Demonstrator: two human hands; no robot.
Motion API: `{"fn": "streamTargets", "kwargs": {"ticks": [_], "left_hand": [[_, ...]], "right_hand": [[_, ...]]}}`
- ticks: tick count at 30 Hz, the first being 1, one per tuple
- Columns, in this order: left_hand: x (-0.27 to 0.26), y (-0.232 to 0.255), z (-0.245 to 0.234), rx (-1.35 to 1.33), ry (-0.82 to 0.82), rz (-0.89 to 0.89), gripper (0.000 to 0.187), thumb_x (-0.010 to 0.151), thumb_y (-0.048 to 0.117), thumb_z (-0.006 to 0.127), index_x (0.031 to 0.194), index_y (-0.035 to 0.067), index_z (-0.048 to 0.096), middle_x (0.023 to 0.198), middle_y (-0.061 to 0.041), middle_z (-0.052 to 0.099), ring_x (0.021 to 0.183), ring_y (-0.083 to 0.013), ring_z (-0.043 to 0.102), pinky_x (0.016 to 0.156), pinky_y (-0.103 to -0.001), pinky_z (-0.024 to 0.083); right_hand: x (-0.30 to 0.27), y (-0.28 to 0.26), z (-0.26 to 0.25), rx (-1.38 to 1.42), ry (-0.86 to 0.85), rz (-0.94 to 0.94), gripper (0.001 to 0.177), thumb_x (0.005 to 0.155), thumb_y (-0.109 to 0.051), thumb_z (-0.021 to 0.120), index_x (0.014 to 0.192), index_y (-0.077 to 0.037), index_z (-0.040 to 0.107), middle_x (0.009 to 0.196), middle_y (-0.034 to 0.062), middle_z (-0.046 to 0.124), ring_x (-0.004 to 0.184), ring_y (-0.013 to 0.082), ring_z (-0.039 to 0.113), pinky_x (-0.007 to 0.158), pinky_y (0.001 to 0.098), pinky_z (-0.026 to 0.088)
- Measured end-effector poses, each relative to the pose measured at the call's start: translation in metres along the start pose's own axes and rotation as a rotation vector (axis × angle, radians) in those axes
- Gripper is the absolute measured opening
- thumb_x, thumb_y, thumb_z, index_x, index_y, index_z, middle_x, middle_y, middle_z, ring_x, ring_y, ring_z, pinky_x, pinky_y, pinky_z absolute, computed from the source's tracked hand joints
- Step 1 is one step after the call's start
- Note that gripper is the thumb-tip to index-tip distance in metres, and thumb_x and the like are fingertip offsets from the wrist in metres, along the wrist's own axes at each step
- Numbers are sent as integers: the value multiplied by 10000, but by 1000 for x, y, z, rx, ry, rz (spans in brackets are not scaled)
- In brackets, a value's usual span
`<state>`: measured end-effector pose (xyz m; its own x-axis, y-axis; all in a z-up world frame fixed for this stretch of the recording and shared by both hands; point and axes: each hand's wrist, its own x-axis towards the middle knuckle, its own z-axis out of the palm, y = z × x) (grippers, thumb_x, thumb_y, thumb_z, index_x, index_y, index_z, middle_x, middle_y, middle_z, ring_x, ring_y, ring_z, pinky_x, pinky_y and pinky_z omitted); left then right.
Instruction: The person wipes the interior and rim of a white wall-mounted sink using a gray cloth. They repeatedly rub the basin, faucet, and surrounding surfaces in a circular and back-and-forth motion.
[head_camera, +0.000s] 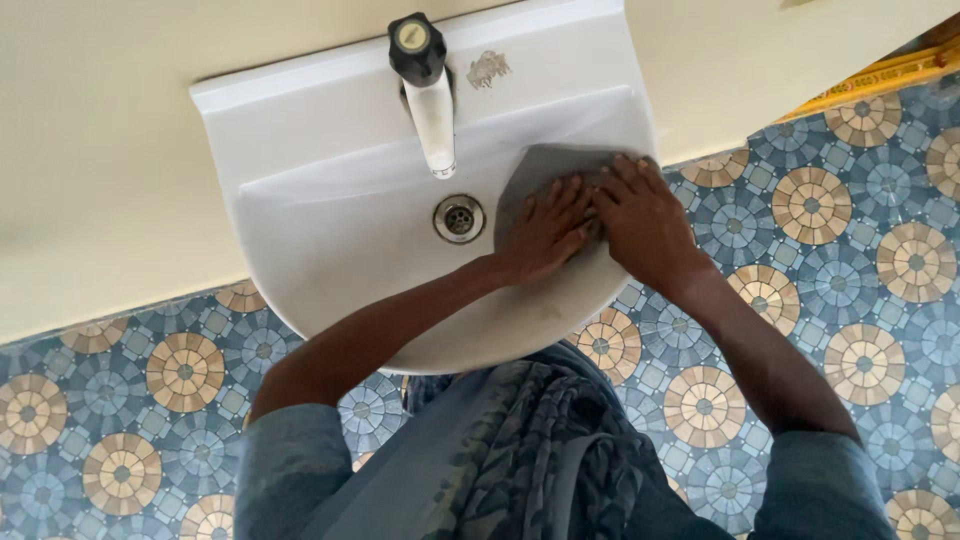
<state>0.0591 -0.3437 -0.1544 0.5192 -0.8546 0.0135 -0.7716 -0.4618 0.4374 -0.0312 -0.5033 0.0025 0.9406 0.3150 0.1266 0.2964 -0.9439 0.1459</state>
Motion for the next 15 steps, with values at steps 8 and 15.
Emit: {"fn": "streamTargets", "kwargs": {"ticks": [8,15], "left_hand": [[12,-25,-22,56,67,-47,676,1096,443,298,1686,175,106,1747,-121,22,1604,-374,60,1243,-628,128],[-87,-15,-13,-268,-364,9,744,1057,608,180,1665,198,52,1748,-117,-55,1606,-353,-38,1239,-602,86]], "right_hand": [[33,2,19,-85,27,39,465,815,-136,687,1255,12,702,1397,217,605,1410,380,448,1221,509,277],[-6,-29,3,318,-287,-204,349,855,-115,681,1196,-48,710,1304,159,658,1319,361,528,1111,494,380]]}}
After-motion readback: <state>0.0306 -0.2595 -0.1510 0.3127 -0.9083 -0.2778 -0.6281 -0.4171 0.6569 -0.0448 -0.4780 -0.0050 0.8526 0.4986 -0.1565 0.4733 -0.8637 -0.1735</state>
